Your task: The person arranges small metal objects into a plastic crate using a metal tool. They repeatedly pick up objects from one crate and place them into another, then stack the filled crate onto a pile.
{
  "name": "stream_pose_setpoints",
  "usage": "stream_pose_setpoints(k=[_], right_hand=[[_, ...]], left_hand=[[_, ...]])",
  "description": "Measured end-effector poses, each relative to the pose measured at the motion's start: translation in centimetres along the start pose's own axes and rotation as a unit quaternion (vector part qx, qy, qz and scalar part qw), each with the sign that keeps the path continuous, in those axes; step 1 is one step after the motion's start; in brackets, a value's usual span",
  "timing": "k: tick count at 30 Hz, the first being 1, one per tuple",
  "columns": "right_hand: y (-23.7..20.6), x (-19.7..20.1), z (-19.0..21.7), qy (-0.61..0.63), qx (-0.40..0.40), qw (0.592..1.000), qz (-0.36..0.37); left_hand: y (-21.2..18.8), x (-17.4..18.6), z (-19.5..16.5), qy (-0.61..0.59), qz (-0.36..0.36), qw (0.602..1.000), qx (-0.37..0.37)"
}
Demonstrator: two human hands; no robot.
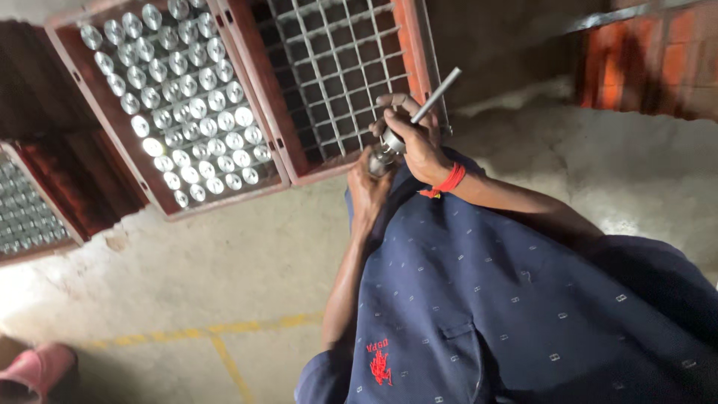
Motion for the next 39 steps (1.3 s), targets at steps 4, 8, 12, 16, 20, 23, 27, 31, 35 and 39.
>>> stream_pose_setpoints(k=[4, 8, 12, 16, 20, 23, 27, 31, 35, 39], right_hand=[[-1.4, -0.6, -0.6, -0.058, -0.03, 0.997, 0.05], [-2.1, -2.1, -2.2, -0.057, -0.072, 0.976, 0.198], [-0.3, 1.8, -5.8, 0.031, -0.159, 0.986, 0.045], [1.6, 6.9, -6.7, 0.117, -0.09, 0.983, -0.108], [1.5, 9.7, -6.1, 0.115, -0.018, 0.985, -0.128], [0.3, 9.8, -6.8, 0.126, -0.031, 0.98, -0.153], [-1.9, 8.1, -6.0, 0.154, -0.031, 0.973, -0.171], [-3.6, 6.1, -4.0, 0.297, -0.033, 0.939, -0.169], [-3.0, 3.6, -3.9, 0.246, -0.115, 0.955, -0.121], [-1.3, 1.4, -6.7, 0.098, -0.148, 0.98, -0.09]], left_hand=[[-0.1, -2.4, 0.8, 0.065, 0.021, 0.998, -0.009], [0.1, -3.9, 2.3, -0.037, 0.103, 0.994, -0.011], [-0.5, -2.3, 2.7, 0.003, 0.151, 0.988, -0.001], [-0.8, 3.9, 4.1, 0.215, 0.039, 0.976, 0.0], [0.4, 6.2, 5.2, 0.478, 0.005, 0.873, -0.096], [1.2, 7.4, 6.4, 0.484, 0.019, 0.87, -0.095], [-0.4, 11.3, 5.3, 0.294, 0.032, 0.95, -0.105], [-1.8, 18.3, 7.0, 0.289, -0.066, 0.955, 0.015], [0.1, 20.9, 9.7, 0.326, -0.14, 0.935, -0.014], [2.4, 20.9, 13.1, 0.333, -0.11, 0.936, -0.034]])
Point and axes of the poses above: each hand's wrist, its own y-axis towards the middle knuckle, its own x-axis out of the back of the hand, z = x × y, the point moved 10 cm from there along y, towards the middle knuckle, and after that the axes turned 15 degrees about z, right-handed, at the moved point
